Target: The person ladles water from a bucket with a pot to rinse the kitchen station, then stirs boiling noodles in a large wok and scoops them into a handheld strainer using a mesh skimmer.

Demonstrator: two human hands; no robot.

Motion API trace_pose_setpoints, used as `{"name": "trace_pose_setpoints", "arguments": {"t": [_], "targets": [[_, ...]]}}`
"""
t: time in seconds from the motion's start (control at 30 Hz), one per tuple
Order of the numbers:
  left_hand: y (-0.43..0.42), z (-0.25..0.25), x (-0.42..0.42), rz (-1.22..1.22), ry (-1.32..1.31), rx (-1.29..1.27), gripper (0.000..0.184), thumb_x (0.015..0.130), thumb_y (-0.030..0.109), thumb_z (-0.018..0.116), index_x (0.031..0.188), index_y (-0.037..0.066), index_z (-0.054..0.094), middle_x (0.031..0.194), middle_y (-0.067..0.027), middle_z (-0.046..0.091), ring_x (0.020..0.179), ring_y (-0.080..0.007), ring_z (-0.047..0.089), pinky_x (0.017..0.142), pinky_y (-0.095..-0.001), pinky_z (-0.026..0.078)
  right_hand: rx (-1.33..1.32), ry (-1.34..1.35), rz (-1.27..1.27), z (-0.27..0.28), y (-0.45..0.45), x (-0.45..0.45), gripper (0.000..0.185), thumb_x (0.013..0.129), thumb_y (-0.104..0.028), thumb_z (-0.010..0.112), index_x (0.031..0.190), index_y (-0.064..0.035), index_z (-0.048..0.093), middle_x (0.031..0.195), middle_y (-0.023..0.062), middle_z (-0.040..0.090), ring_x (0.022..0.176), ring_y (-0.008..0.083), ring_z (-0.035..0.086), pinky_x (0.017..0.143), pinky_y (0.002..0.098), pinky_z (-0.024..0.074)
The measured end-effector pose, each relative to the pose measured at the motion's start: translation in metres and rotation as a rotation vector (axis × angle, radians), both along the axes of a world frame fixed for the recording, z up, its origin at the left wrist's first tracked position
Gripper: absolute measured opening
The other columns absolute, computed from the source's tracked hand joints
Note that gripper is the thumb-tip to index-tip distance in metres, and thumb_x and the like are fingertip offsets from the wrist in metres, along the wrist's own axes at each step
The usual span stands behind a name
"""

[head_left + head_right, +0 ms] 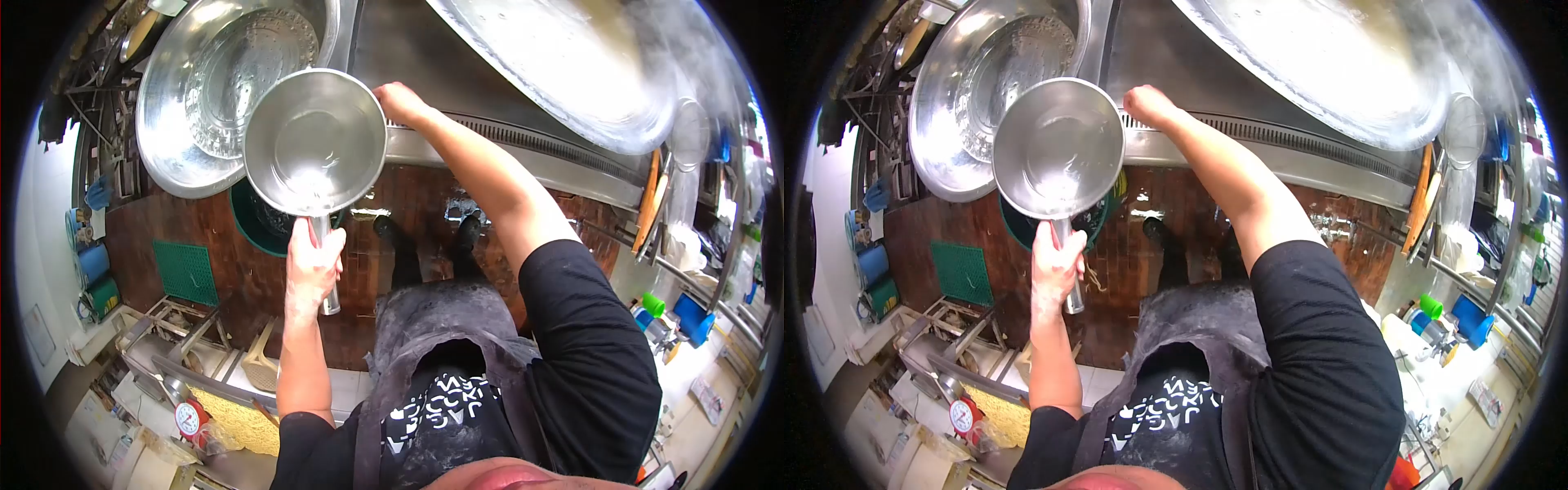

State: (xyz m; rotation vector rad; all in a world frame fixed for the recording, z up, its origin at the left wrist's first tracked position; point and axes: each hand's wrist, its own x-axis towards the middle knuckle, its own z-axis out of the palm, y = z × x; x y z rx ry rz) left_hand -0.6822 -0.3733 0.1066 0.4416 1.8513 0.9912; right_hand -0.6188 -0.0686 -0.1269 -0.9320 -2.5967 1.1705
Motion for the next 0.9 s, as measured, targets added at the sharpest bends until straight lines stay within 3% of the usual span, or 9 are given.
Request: {"name": "trace_pose_setpoints", "arguments": {"t": [0.17, 0.23, 0.33, 0.47, 0.63, 0.67, 0.77, 0.8, 0.9], "targets": [[0.039, 0.033, -0.022, -0.209, 0.36, -0.024, 0.031, 0.087, 0.016, 0.062, 0.112, 0.002, 0.05, 0.068, -0.0048, 0.055, 0.051, -0.0104, 0.05, 0.046, -0.0285, 0.043, -0.098, -0.035, -0.203, 0.03, -0.008, 0.002, 0.015, 0.079, -0.012, 0.06, 0.087, -0.0093, 0.072, 0.088, 0.0159, 0.071, 0.084, 0.0335, 0.068, 0.079, 0.0411, 0.0529], [0.055, 0.043, -0.029, -0.278, 0.553, -0.114, 0.038, 0.084, 0.018, 0.061, 0.115, -0.001, 0.048, 0.078, -0.022, 0.059, 0.068, -0.0357, 0.06, 0.066, -0.0445, 0.048, -0.101, -0.073, -0.219, 0.042, -0.009, -0.001, 0.016, 0.079, -0.012, 0.06, 0.089, -0.0101, 0.073, 0.091, 0.0157, 0.072, 0.087, 0.0333, 0.069, 0.082, 0.041, 0.0533], [0.069, 0.044, -0.039, -0.42, 0.722, -0.07, 0.039, 0.086, 0.016, 0.06, 0.117, -0.004, 0.047, 0.096, -0.0305, 0.06, 0.089, -0.0476, 0.059, 0.081, -0.0491, 0.046, -0.114, -0.136, -0.289, 0.054, -0.007, -0.006, 0.017, 0.08, -0.012, 0.06, 0.089, -0.0091, 0.074, 0.094, 0.0161, 0.072, 0.09, 0.0335, 0.069, 0.083, 0.0406, 0.0542], [0.091, 0.037, -0.044, -0.559, 0.934, -0.169, 0.039, 0.086, 0.011, 0.058, 0.119, -0.006, 0.048, 0.104, -0.031, 0.061, 0.1, -0.0464, 0.06, 0.086, -0.0518, 0.047, 0.173, -0.338, -0.105, 0.023, 0.009, -0.025, 0.018, 0.077, -0.011, 0.061, 0.087, -0.0021, 0.073, 0.093, 0.0204, 0.071, 0.086, 0.0357, 0.07, 0.079, 0.0411, 0.0561], [0.101, 0.018, -0.031, -0.671, 1.312, -0.172, 0.035, 0.095, 0.01, 0.047, 0.126, -0.004, 0.046, 0.1, -0.0222, 0.062, 0.089, -0.0362, 0.069, 0.08, -0.0429, 0.056, -0.03, -0.038, -0.168, 0.045, -0.015, 0.009, 0.015, 0.073, -0.007, 0.059, 0.081, -0.0032, 0.071, 0.087, 0.0215, 0.07, 0.084, 0.0372, 0.068, 0.079, 0.0451, 0.0545], [0.101, 0.017, -0.028, -0.69, 1.382, -0.176, 0.037, 0.096, 0.011, 0.047, 0.13, -0.004, 0.044, 0.102, -0.0203, 0.062, 0.089, -0.0323, 0.069, 0.077, -0.0392, 0.057, 0.263, -0.084, -0.12, 0.015, -0.015, 0.021, 0.011, 0.072, -0.007, 0.058, 0.077, -0.0037, 0.067, 0.083, 0.0223, 0.068, 0.086, 0.0377, 0.066, 0.08, 0.0464, 0.0533], [0.105, 0.018, -0.031, -0.648, 1.324, -0.214, 0.041, 0.094, 0.008, 0.047, 0.134, 0.0, 0.043, 0.103, -0.0219, 0.062, 0.088, -0.0363, 0.069, 0.077, -0.0433, 0.057, 0.167, -0.048, -0.23, 0.012, -0.029, 0.102, 0.031, 0.079, -0.008, 0.055, 0.106, 0.0001, 0.067, 0.095, 0.0247, 0.068, 0.097, 0.0437, 0.062, 0.092, 0.0483, 0.0483], [0.102, 0.019, -0.037, -0.596, 1.224, -0.22, 0.042, 0.092, 0.008, 0.048, 0.133, 0.001, 0.043, 0.103, -0.0234, 0.062, 0.09, -0.0376, 0.068, 0.079, -0.0452, 0.056, 0.527, 0.195, -0.164, -0.007, -0.032, 0.152, 0.033, 0.083, -0.012, 0.056, 0.113, -0.0012, 0.064, 0.094, 0.0214, 0.07, 0.094, 0.043, 0.064, 0.092, 0.0468, 0.0491], [0.066, 0.007, -0.061, -0.5, 1.057, -0.24, 0.041, 0.089, 0.011, 0.056, 0.128, 0.002, 0.048, 0.099, -0.0287, 0.064, 0.093, -0.0422, 0.065, 0.083, -0.0507, 0.052, 0.659, -0.193, -0.524, 0.004, -0.036, 0.271, 0.031, 0.091, -0.022, 0.054, 0.113, -0.0042, 0.065, 0.117, 0.0199, 0.064, 0.112, 0.0393, 0.058, 0.098, 0.0483, 0.0458]]}}
